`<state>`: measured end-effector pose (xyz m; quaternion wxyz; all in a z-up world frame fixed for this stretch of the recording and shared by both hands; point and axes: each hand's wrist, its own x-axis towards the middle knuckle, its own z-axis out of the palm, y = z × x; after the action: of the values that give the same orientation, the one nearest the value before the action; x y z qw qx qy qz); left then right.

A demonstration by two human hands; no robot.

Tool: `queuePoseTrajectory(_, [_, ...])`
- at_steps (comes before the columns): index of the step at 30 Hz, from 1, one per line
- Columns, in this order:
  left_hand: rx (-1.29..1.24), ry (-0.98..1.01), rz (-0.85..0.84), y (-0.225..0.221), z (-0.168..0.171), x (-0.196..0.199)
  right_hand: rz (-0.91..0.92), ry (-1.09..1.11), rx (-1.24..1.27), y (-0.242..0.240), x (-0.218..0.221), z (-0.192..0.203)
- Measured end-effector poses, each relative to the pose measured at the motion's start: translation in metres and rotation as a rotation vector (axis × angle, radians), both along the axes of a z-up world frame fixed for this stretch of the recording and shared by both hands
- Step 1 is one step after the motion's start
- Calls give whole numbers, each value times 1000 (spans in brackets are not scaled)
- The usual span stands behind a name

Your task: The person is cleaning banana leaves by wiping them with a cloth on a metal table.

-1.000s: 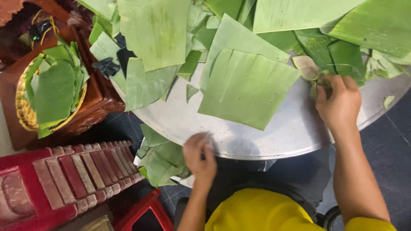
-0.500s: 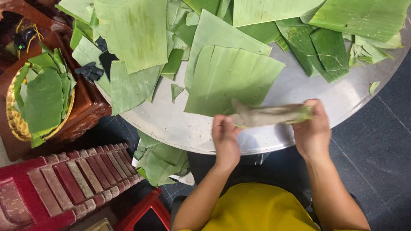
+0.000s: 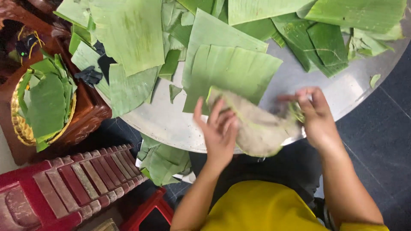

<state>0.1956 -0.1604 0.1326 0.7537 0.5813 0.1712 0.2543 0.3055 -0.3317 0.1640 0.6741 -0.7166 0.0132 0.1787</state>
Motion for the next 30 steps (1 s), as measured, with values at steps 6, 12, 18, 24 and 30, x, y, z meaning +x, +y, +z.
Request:
queuePoseTrajectory(6, [1225,361,219,14,-63,-6,295,-378,-541,-13,-10,-15])
queuePoseTrajectory(12, [1328,84,268,9,-64,-11,400,-848,-921,-30,-28,-38])
queuePoseTrajectory(18, [678,161,-20,-12,-3,-22,443,-693,-52,-3,-35,20])
queuePoseTrajectory(24, [825,-148,109,-10,-27,-9,175,-850,-182,35,14,-53])
queuePoseTrajectory(30, [1384,8,-22,-8,-94,-52,717,-1049,-212,77,-15,-41])
